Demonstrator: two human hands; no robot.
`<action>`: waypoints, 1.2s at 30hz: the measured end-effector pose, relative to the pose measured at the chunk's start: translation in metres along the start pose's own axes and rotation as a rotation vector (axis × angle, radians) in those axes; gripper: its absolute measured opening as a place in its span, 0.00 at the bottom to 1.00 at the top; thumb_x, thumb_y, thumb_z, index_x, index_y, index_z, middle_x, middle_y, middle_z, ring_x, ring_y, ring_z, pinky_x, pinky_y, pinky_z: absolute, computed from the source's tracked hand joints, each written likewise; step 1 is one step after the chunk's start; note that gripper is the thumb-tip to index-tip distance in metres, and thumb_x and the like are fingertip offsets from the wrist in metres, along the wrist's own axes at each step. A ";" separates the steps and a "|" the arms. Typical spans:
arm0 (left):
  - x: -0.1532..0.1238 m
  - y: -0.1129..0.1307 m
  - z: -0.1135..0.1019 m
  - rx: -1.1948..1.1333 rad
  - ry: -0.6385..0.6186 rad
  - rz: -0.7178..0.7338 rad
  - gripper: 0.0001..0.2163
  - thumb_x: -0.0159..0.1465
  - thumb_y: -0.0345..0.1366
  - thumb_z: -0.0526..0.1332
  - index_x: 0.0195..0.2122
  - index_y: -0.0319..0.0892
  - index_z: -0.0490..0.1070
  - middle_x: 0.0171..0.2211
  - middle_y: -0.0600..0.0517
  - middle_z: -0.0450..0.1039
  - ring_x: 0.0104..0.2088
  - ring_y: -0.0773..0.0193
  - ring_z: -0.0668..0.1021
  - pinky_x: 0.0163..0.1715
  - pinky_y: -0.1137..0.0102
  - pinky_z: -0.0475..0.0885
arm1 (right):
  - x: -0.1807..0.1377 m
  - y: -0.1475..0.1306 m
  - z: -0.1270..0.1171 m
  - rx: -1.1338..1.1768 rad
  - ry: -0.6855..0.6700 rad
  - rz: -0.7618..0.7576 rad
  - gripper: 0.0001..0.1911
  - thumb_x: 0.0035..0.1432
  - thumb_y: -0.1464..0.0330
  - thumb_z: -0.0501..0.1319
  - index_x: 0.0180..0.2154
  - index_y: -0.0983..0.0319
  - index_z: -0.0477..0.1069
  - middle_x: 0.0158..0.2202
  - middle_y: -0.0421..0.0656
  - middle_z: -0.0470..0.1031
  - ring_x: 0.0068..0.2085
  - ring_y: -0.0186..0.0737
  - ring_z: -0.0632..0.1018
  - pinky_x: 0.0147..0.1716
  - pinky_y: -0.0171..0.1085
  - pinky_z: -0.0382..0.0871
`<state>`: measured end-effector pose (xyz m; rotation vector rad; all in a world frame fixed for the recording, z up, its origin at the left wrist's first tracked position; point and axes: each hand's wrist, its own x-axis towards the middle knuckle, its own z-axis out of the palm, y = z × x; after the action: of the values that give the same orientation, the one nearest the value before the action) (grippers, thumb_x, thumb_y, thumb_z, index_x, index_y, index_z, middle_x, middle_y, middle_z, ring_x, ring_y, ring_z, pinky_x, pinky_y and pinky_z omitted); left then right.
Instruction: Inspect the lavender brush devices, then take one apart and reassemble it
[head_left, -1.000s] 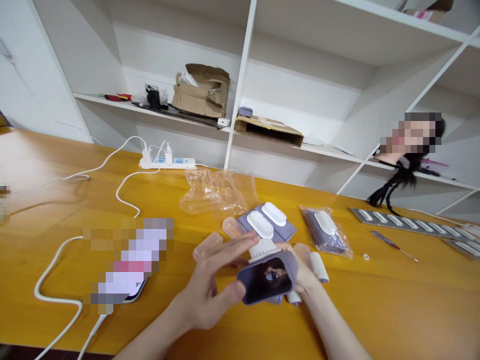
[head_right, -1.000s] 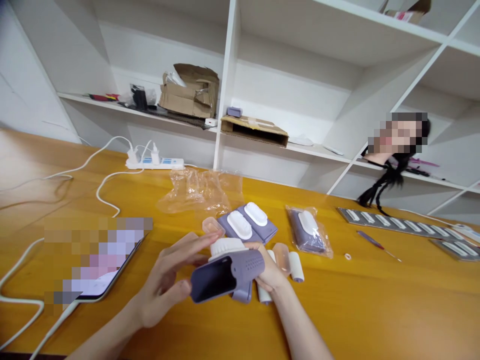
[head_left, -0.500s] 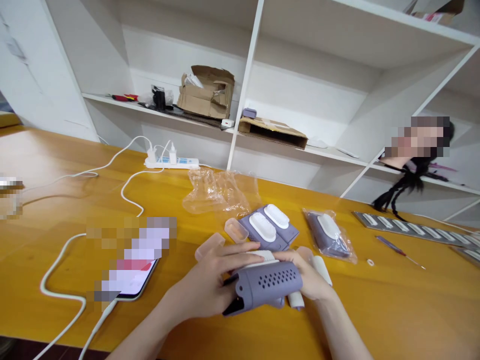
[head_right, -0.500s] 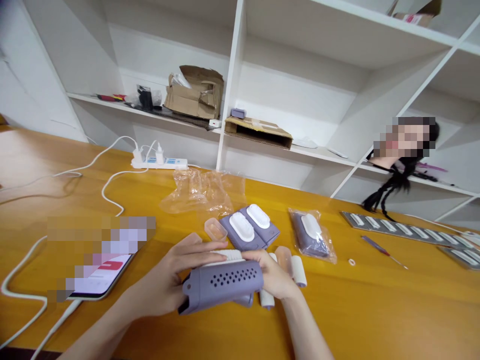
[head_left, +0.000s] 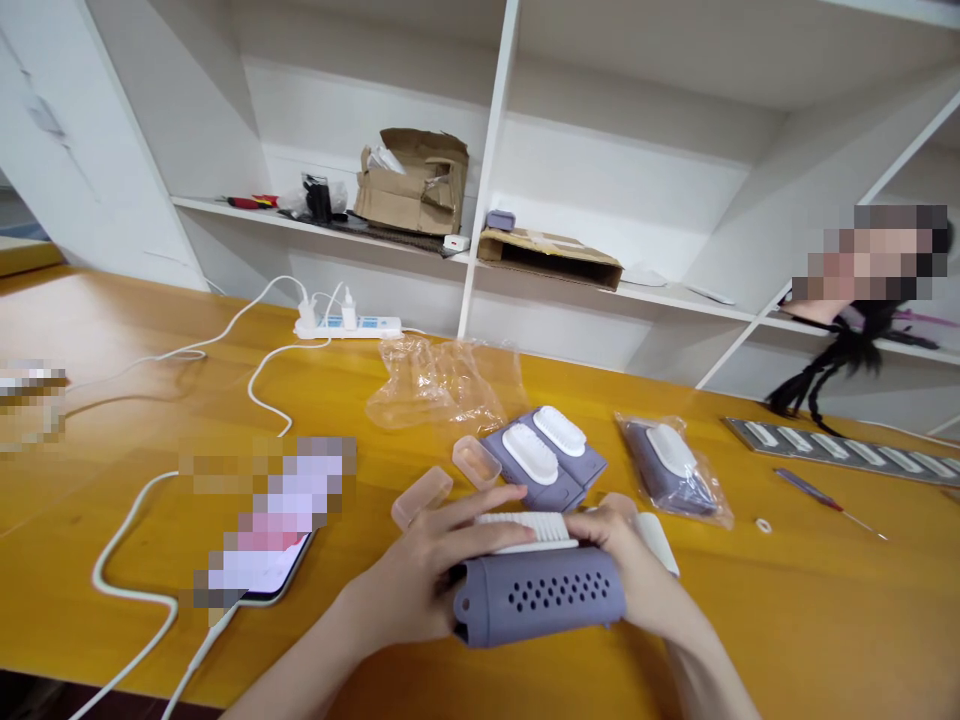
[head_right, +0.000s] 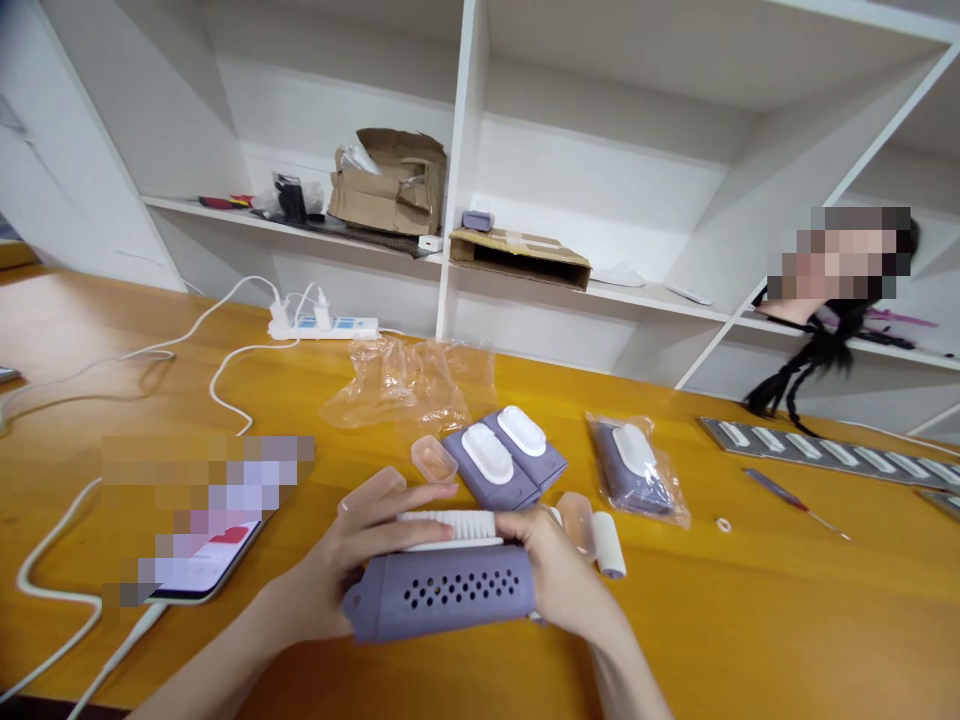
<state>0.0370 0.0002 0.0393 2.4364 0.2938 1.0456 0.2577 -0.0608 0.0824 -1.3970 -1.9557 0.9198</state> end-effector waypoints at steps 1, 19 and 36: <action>0.001 0.001 0.000 -0.031 -0.013 0.003 0.23 0.55 0.27 0.62 0.53 0.44 0.66 0.60 0.40 0.60 0.55 0.53 0.69 0.49 0.58 0.68 | 0.000 0.000 0.001 -0.020 -0.003 0.005 0.09 0.44 0.80 0.55 0.23 0.64 0.70 0.19 0.34 0.67 0.22 0.31 0.66 0.23 0.30 0.59; -0.004 -0.010 0.000 -0.005 0.075 0.053 0.22 0.61 0.31 0.58 0.57 0.45 0.62 0.55 0.41 0.67 0.49 0.55 0.74 0.48 0.61 0.69 | -0.001 0.015 0.021 -0.271 0.281 -0.311 0.08 0.43 0.78 0.54 0.19 0.62 0.58 0.17 0.33 0.52 0.19 0.29 0.59 0.20 0.32 0.48; 0.000 -0.015 -0.007 -0.073 0.042 0.010 0.10 0.61 0.27 0.53 0.42 0.39 0.70 0.29 0.47 0.75 0.29 0.64 0.76 0.26 0.74 0.67 | -0.009 0.022 0.021 -0.655 0.570 -0.601 0.14 0.51 0.83 0.49 0.21 0.60 0.58 0.17 0.37 0.57 0.20 0.35 0.58 0.20 0.35 0.49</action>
<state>0.0315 0.0154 0.0364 2.3561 0.2532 1.0936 0.2562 -0.0688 0.0519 -1.0792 -2.0738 -0.3925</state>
